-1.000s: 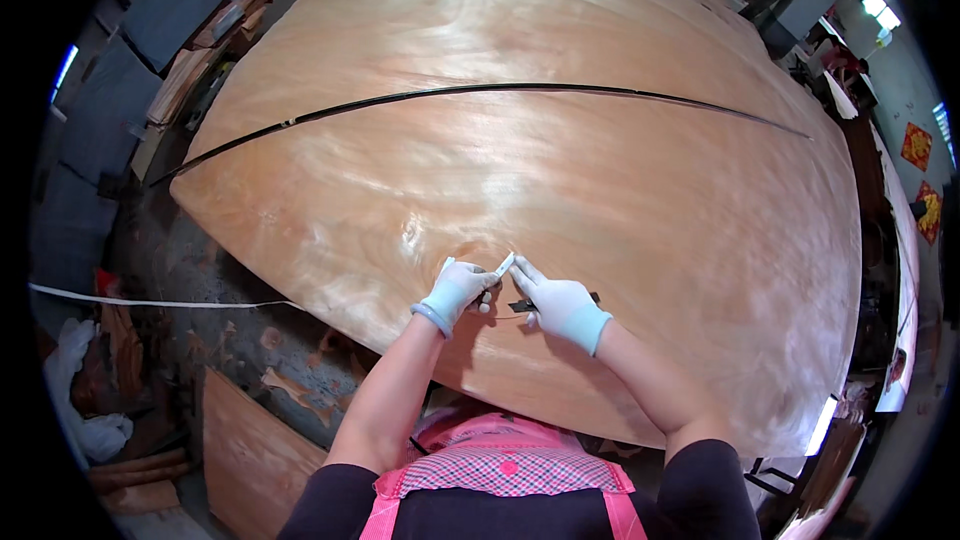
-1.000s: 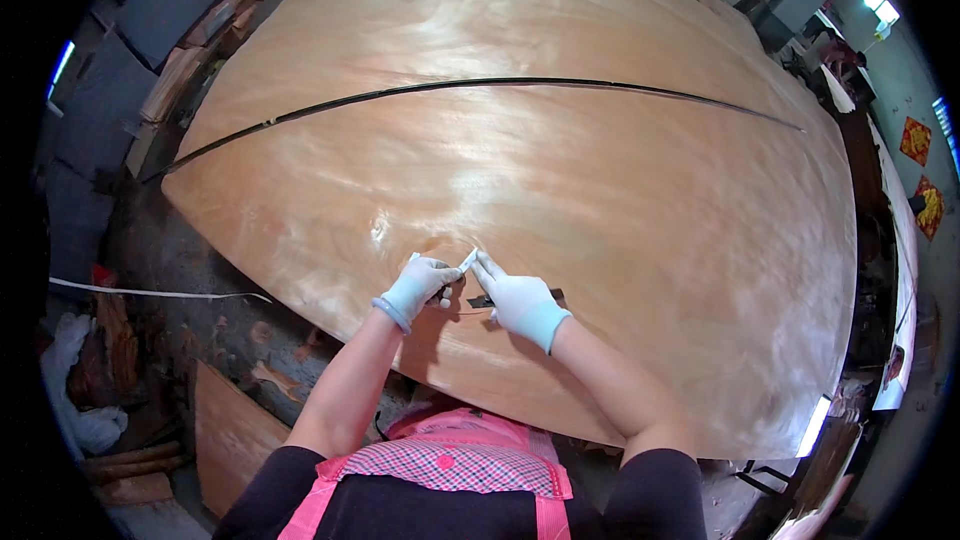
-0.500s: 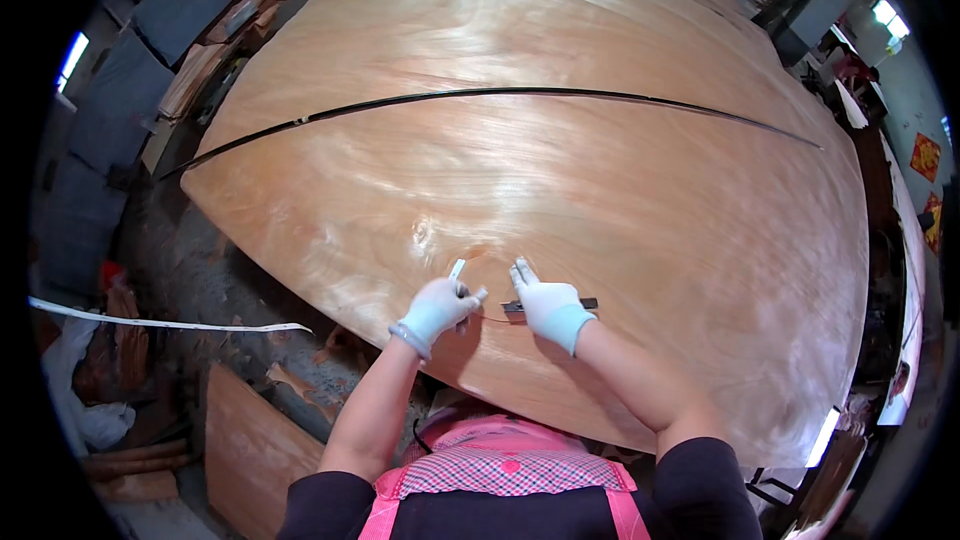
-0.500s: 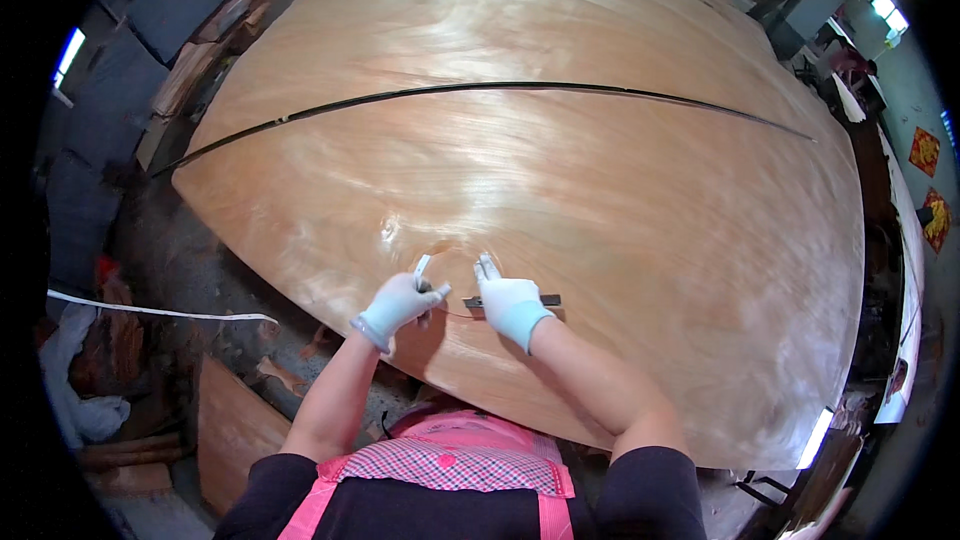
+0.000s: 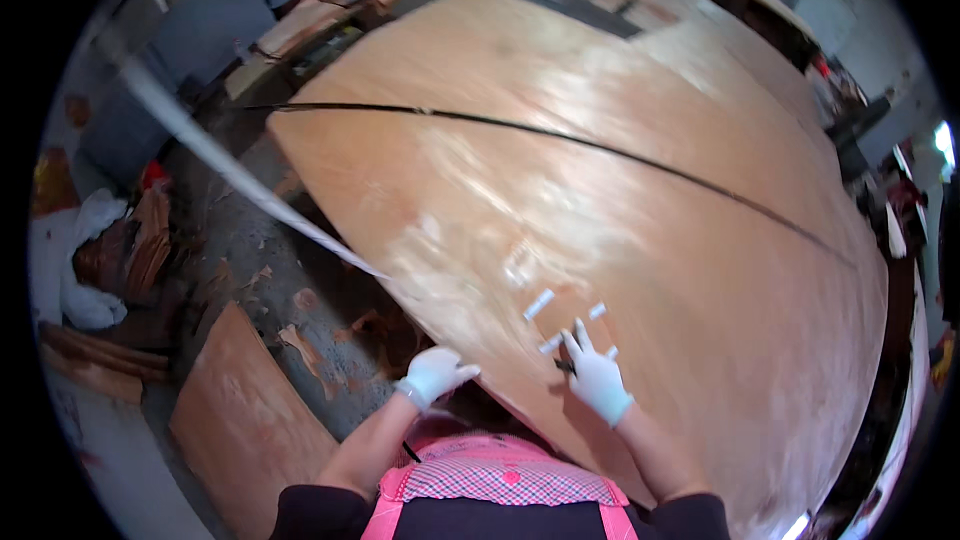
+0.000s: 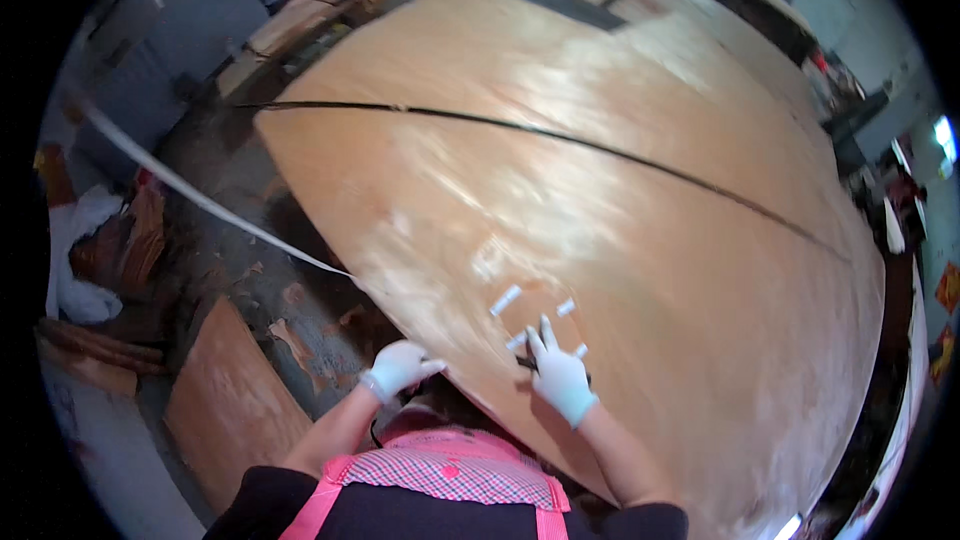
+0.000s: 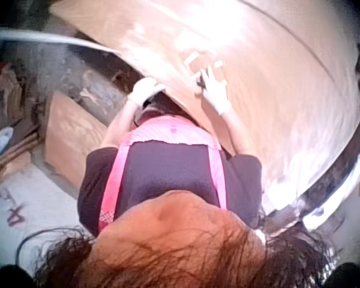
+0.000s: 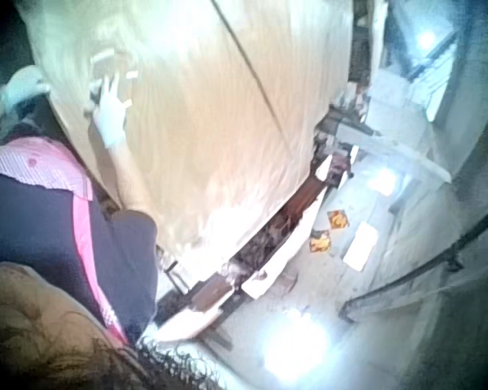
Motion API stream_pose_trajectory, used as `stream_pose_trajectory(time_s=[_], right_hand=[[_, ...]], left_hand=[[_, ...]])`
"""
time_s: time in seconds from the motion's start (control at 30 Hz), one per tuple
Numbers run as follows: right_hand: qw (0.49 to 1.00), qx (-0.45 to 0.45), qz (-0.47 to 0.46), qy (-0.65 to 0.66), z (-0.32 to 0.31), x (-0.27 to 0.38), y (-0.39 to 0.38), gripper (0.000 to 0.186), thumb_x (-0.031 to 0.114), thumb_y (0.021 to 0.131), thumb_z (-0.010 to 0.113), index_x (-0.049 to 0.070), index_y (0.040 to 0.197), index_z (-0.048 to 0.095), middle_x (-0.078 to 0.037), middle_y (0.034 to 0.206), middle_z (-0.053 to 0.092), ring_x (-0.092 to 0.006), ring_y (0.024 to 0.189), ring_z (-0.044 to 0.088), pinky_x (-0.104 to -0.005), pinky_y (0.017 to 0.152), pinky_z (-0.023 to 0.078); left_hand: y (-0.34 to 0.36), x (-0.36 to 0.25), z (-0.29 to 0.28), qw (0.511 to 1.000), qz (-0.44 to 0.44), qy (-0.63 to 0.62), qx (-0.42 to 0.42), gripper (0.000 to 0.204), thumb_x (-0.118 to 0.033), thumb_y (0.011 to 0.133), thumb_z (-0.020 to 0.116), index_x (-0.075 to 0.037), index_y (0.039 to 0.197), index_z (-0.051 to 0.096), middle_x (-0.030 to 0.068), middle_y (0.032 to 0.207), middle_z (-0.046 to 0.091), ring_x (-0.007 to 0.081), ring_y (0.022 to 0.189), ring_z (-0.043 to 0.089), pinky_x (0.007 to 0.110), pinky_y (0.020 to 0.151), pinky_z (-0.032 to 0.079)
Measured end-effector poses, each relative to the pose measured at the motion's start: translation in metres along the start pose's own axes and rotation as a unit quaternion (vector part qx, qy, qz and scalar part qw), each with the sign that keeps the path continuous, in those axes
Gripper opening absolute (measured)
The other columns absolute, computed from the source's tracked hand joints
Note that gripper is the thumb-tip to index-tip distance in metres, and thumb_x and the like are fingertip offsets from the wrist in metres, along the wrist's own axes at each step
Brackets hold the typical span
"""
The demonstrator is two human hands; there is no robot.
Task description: The person applies a piece of wood veneer over a hole in a large wooden panel, uses a marking tool to trace the shape, cuts the veneer with a small blade, and presses it into place before moving the entire panel to a stack.
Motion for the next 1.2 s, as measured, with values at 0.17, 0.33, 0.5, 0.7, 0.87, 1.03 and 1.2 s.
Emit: stream_pose_trajectory(time_s=[0.17, 0.33, 0.5, 0.7, 0.87, 1.03, 1.2], right_hand=[[0.984, 0.010, 0.033, 0.175, 0.015, 0.075, 0.006, 0.060, 0.014, 0.081, 0.055, 0.011, 0.140, 0.044, -0.021, 0.144, 0.042, -0.0399, 0.107, 0.060, -0.0453, 0.087, 0.052], [0.978, 0.035, -0.036, 0.203, 0.043, 0.214, 0.067, 0.064, 0.008, 0.077, 0.052, 0.012, 0.140, 0.044, -0.015, 0.146, 0.042, -0.0350, 0.110, 0.059, -0.0410, 0.088, 0.051], [0.948, 0.049, -0.168, 0.264, 0.050, 0.371, 0.156, 0.059, 0.003, 0.081, 0.052, 0.012, 0.138, 0.047, -0.012, 0.144, 0.045, -0.0349, 0.111, 0.058, -0.0368, 0.089, 0.051], [0.910, 0.059, -0.288, 0.292, 0.061, 0.487, 0.252, 0.059, -0.001, 0.080, 0.053, 0.010, 0.137, 0.049, -0.015, 0.133, 0.055, -0.0318, 0.103, 0.063, -0.0350, 0.086, 0.051], [0.855, 0.215, -0.111, 0.460, 0.088, 0.533, 0.348, 0.045, -0.001, 0.090, 0.045, 0.009, 0.131, 0.058, -0.009, 0.106, 0.069, -0.0112, 0.089, 0.061, -0.0266, 0.081, 0.049], [0.756, 0.264, -0.001, 0.599, 0.103, 0.591, 0.479, 0.041, 0.001, 0.093, 0.043, 0.009, 0.129, 0.060, 0.001, 0.088, 0.065, -0.0075, 0.065, 0.056, -0.0228, 0.060, 0.047], [0.747, 0.263, -0.005, 0.610, 0.094, 0.676, 0.619, 0.040, 0.002, 0.093, 0.042, 0.010, 0.128, 0.059, -0.002, 0.085, 0.064, -0.0092, 0.065, 0.056, -0.0242, 0.056, 0.046]], left_hand=[[-0.074, 0.144, 0.013, 0.980, -0.144, -0.138, -0.002, 0.056, -0.051, 0.090, 0.051, -0.006, 0.063, 0.069, 0.0129, 0.061, 0.065, 0.0281, 0.060, 0.065, 0.042, 0.064, 0.051], [-0.119, 0.264, 0.006, 0.928, -0.196, -0.316, -0.002, 0.043, -0.042, 0.093, 0.053, -0.003, 0.084, 0.070, 0.0112, 0.071, 0.070, 0.0218, 0.059, 0.067, 0.037, 0.060, 0.054], [-0.150, 0.369, -0.046, 0.945, -0.202, -0.241, -0.094, 0.036, -0.035, 0.092, 0.052, -0.004, 0.086, 0.070, 0.0115, 0.074, 0.070, 0.0241, 0.068, 0.069, 0.038, 0.067, 0.053], [-0.168, 0.485, -0.090, 0.873, -0.226, -0.384, -0.196, 0.031, -0.029, 0.093, 0.057, -0.001, 0.095, 0.069, 0.0100, 0.079, 0.071, 0.0196, 0.068, 0.068, 0.034, 0.065, 0.053], [-0.152, 0.579, -0.078, 0.801, -0.229, -0.522, -0.184, 0.030, -0.027, 0.095, 0.059, 0.002, 0.102, 0.067, 0.0083, 0.085, 0.072, 0.0147, 0.069, 0.066, 0.029, 0.065, 0.054], [-0.125, 0.707, -0.100, 0.841, -0.219, -0.467, -0.165, 0.033, -0.034, 0.096, 0.057, -0.005, 0.084, 0.069, 0.0075, 0.070, 0.066, 0.0173, 0.076, 0.064, 0.032, 0.074, 0.051], [-0.082, 0.802, -0.221, 0.806, -0.297, -0.459, -0.226, 0.033, -0.034, 0.096, 0.055, -0.006, 0.084, 0.068, 0.0092, 0.072, 0.065, 0.0194, 0.075, 0.063, 0.034, 0.072, 0.051]])
Point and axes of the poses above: each hand's wrist, its own y-axis towards the middle knuckle, its own z-axis out of the palm, x = y × z, the point moved 2 cm from there along y, towards the middle knuckle
